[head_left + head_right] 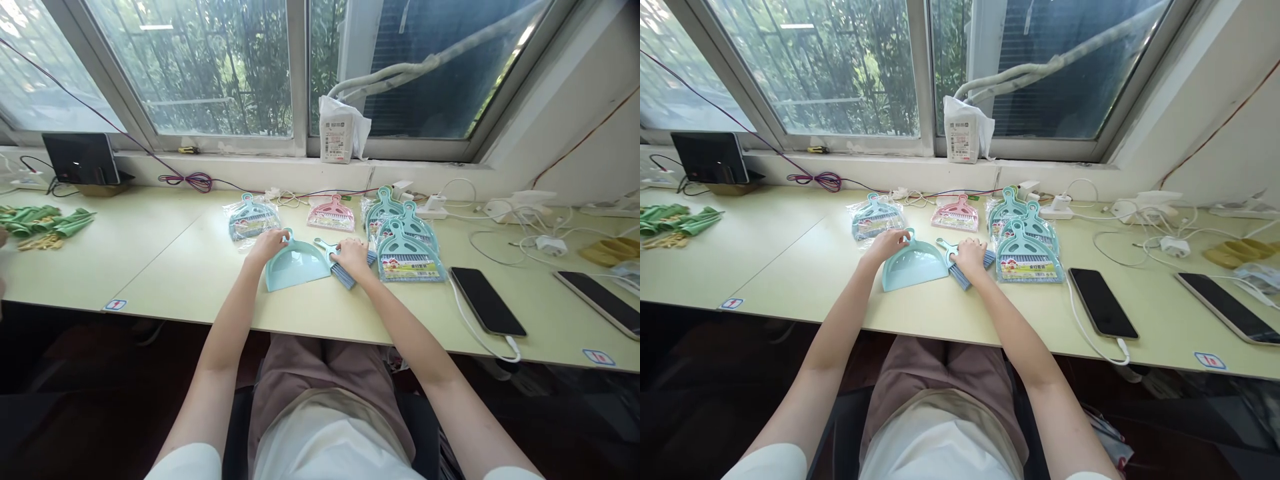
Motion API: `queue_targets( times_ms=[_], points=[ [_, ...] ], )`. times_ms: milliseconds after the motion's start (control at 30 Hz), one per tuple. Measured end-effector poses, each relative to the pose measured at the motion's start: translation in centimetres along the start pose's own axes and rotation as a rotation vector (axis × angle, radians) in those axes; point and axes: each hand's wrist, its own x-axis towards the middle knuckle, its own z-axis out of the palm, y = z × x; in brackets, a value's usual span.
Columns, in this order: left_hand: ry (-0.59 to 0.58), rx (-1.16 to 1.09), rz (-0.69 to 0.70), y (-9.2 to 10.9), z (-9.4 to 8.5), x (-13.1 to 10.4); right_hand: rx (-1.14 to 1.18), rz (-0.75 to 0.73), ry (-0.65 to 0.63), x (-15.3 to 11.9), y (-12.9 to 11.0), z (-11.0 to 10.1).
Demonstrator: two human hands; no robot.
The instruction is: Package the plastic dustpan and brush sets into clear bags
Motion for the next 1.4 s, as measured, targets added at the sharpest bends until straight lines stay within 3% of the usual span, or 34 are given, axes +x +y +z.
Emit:
queue_targets(
  times_ms=[167, 400, 633, 733, 867, 933, 1067, 1133, 1200, 1400],
  points=[
    [-0.019, 0.016, -0.022, -0.2, -0.1, -0.1, 0.038, -0.029, 0.002, 0.1, -0.2, -0.3],
    [-0.004, 0.045, -0.118, -0.3, 0.4, 0.1, 0.295, -0.070, 0.334, 0.3, 0.8, -1.8],
    [0.016, 0.082, -0.152, 0.6, 0.6, 0.1, 0.353, -0.162, 0.512, -0.5, 0.5, -2.5],
    [-0.039, -0.087, -0.091, 1.4, 0.3, 0.0, 0.308, -0.211, 0.517, -0.8, 0.0, -2.6],
    [-0.226, -0.414, -0.002, 2.3, -0.4, 0.0, 0.219, -0.277, 0.409, -1.2, -0.6, -2.2],
    [-0.150, -0.519, -0.001, 2.3, -0.7, 0.1, 0.179, -0.313, 0.311, -1.4, -1.0, -1.6],
    [0.208, -0.500, -0.144, 1.0, -0.7, 0.4, 0.117, -0.366, 0.200, -2.0, -1.9, -0.4],
    [0.246, -0.463, -0.153, 0.3, -0.5, 0.5, 0.118, -0.368, 0.193, -2.3, -2.3, -0.1],
    [0.185, -0.484, -0.099, -0.1, -0.2, 0.5, 0.141, -0.350, 0.198, -2.5, -2.6, 0.1],
    [-0.238, -0.690, -0.021, -1.0, 0.0, 0.4, 0.183, -0.307, 0.207, -2.7, -3.0, 0.3]
  ],
)
